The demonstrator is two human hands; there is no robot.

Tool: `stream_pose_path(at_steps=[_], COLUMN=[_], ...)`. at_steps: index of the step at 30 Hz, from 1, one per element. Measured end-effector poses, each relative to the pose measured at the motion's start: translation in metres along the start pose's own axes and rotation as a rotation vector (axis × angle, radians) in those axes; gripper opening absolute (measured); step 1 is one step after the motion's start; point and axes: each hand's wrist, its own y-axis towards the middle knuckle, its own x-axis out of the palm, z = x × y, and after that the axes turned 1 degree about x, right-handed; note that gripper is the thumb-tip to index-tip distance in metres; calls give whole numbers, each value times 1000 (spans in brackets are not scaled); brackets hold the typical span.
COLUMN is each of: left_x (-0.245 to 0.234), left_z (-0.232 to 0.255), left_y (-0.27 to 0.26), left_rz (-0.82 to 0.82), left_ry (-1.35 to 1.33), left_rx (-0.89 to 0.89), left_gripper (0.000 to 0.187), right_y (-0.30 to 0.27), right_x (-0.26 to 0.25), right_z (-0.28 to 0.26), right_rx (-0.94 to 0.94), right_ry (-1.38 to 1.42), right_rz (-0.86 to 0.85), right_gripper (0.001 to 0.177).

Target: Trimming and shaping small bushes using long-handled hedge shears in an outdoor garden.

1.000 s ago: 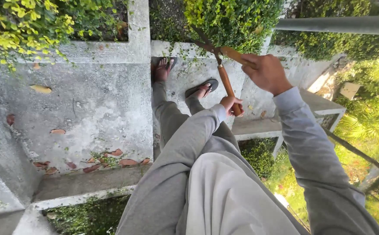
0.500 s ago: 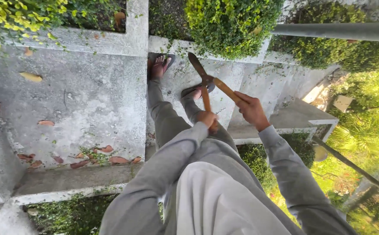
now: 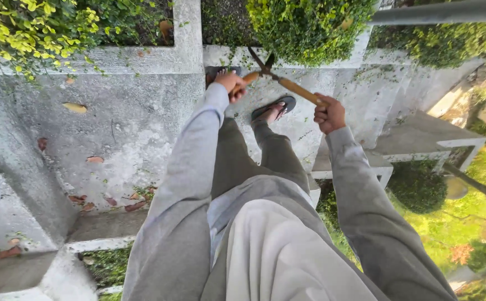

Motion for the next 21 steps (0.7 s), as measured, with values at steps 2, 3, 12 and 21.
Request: stream_pose_path(at_steps=[2,3,12,21], left_x=[-1,1,100,55], left_z=[28,37,19,-14], left_y=[-3,-4,-66,-33], left_rz=[25,29,292,142], left_ry=[11,27,199,121], left_rx=[30,38,213,94], left_gripper=[34,34,77,17], right_y=[0,6,-56,-62], right_x=[13,17,125,68], right_z=[-2,1,44,51], right_rx=[-11,-18,-40,50], right_ry=[86,102,261,15], right_rz=[-1,-6,-99,-100], right_gripper=[51,51,68,67])
